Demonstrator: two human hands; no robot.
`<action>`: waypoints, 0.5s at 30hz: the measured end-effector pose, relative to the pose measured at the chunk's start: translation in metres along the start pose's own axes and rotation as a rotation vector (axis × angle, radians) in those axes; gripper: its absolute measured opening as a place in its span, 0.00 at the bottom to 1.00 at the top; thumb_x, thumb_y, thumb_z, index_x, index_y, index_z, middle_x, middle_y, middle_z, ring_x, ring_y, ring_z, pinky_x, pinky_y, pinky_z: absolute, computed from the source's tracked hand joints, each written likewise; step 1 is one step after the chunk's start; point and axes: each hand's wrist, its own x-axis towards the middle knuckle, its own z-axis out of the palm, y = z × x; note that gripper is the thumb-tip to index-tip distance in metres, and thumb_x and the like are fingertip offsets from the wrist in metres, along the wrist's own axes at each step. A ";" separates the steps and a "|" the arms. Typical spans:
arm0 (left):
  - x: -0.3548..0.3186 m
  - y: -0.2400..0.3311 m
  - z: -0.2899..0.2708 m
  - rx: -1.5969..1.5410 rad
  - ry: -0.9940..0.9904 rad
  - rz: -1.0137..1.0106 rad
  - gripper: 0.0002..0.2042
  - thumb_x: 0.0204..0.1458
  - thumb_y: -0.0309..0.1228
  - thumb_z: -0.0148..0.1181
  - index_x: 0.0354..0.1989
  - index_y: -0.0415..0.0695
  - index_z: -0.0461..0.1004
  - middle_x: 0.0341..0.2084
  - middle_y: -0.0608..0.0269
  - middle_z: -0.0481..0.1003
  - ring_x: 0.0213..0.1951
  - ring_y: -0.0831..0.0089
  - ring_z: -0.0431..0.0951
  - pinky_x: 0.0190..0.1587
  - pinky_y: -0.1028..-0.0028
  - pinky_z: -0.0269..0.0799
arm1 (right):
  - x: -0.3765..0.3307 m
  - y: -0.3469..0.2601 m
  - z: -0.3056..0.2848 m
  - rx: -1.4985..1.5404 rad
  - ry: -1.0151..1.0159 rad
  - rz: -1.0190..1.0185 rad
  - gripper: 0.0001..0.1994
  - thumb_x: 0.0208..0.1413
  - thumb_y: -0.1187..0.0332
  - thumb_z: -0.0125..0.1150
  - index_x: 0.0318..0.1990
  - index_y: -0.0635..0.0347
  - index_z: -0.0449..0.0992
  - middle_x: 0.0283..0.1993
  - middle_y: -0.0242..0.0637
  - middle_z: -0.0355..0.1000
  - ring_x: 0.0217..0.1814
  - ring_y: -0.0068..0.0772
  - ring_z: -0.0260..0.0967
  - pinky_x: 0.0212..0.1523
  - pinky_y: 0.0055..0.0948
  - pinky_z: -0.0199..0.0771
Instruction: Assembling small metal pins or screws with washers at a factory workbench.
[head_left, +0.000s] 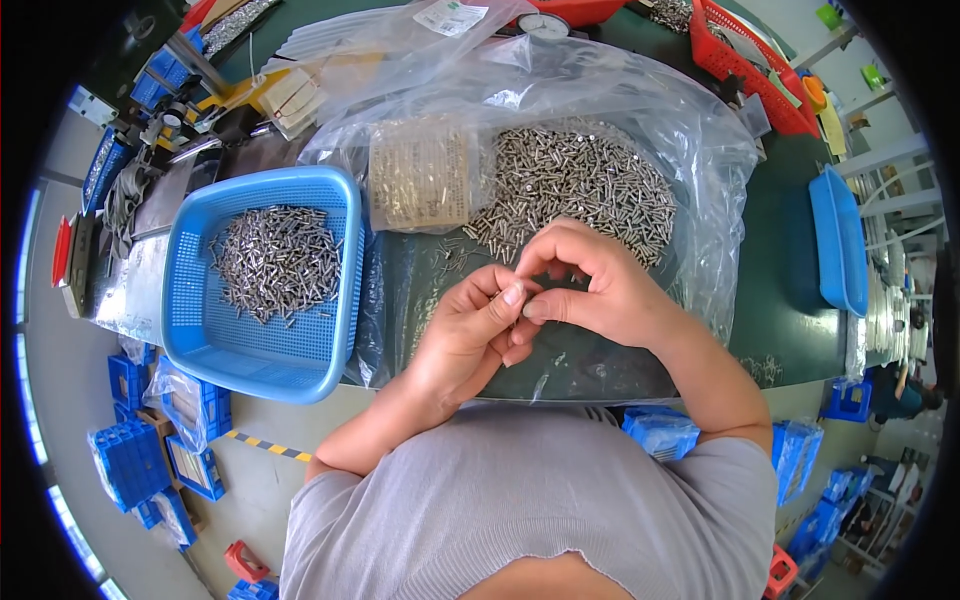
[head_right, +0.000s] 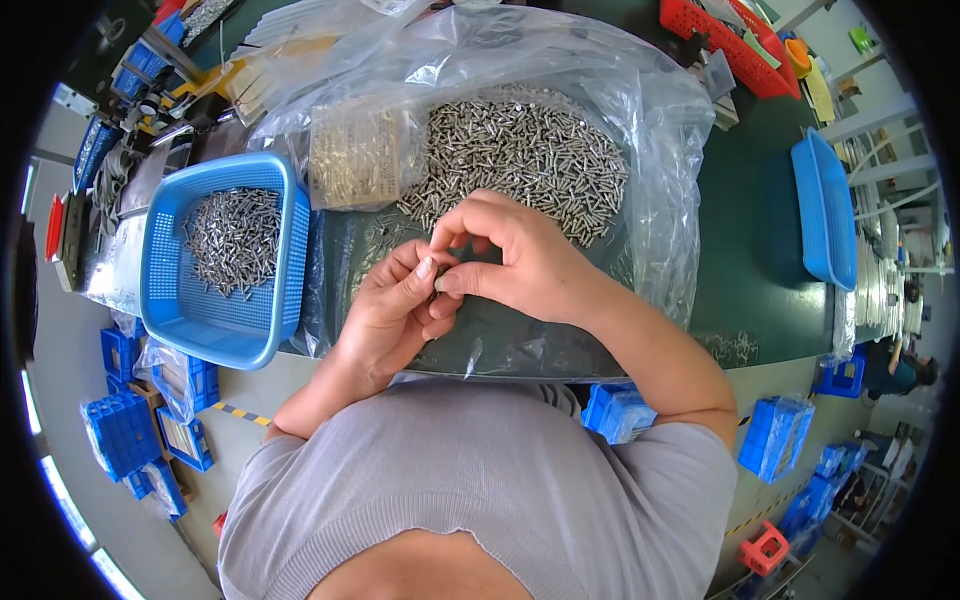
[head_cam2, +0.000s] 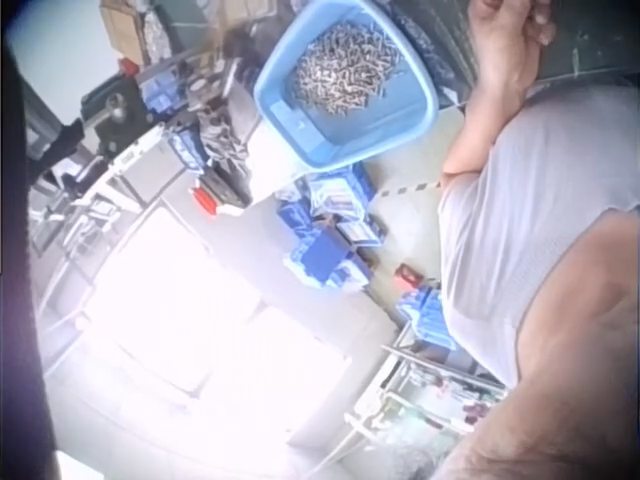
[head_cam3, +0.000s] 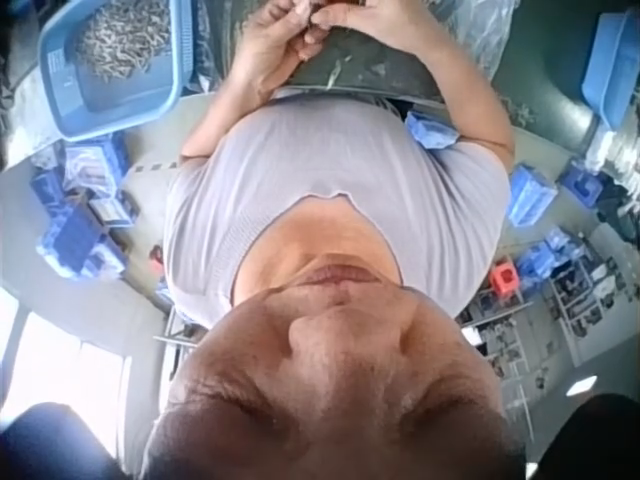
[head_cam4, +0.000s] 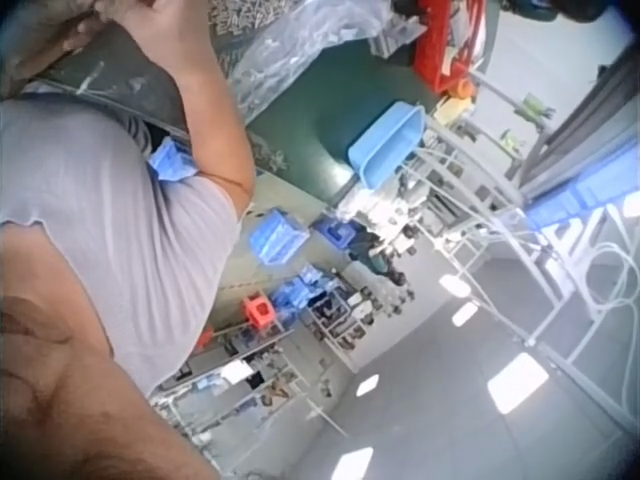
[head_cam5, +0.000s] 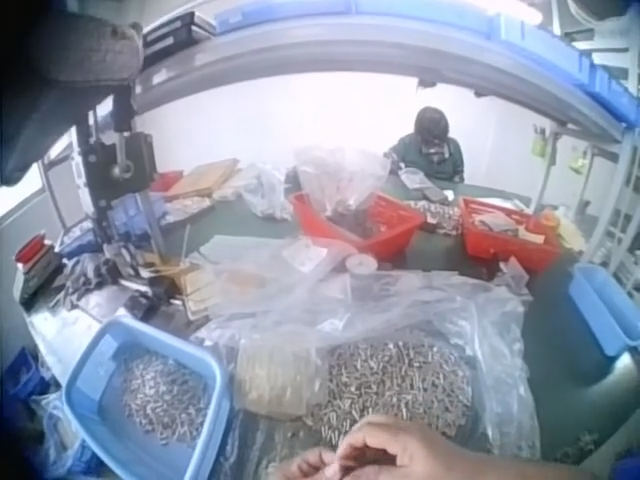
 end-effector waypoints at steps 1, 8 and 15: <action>0.000 0.001 -0.002 -0.011 -0.015 -0.015 0.09 0.58 0.35 0.53 0.38 0.42 0.69 0.30 0.64 0.72 0.26 0.80 0.67 0.25 0.80 0.63 | 0.001 0.002 0.001 0.000 0.001 -0.002 0.08 0.45 0.73 0.66 0.31 0.59 0.72 0.33 0.29 0.67 0.35 0.23 0.66 0.36 0.24 0.66; 0.000 -0.003 0.004 0.024 0.060 0.028 0.12 0.58 0.38 0.53 0.41 0.42 0.70 0.30 0.63 0.72 0.28 0.79 0.69 0.26 0.80 0.65 | -0.001 0.008 0.000 -0.173 0.096 -0.230 0.09 0.42 0.73 0.68 0.30 0.60 0.73 0.33 0.32 0.68 0.37 0.30 0.67 0.38 0.27 0.67; 0.000 -0.003 0.002 0.010 0.061 0.086 0.12 0.60 0.36 0.50 0.45 0.39 0.70 0.34 0.60 0.73 0.31 0.77 0.70 0.29 0.79 0.69 | -0.005 0.005 -0.030 -0.363 0.188 -0.099 0.05 0.45 0.75 0.65 0.32 0.60 0.76 0.33 0.33 0.70 0.36 0.29 0.69 0.37 0.26 0.68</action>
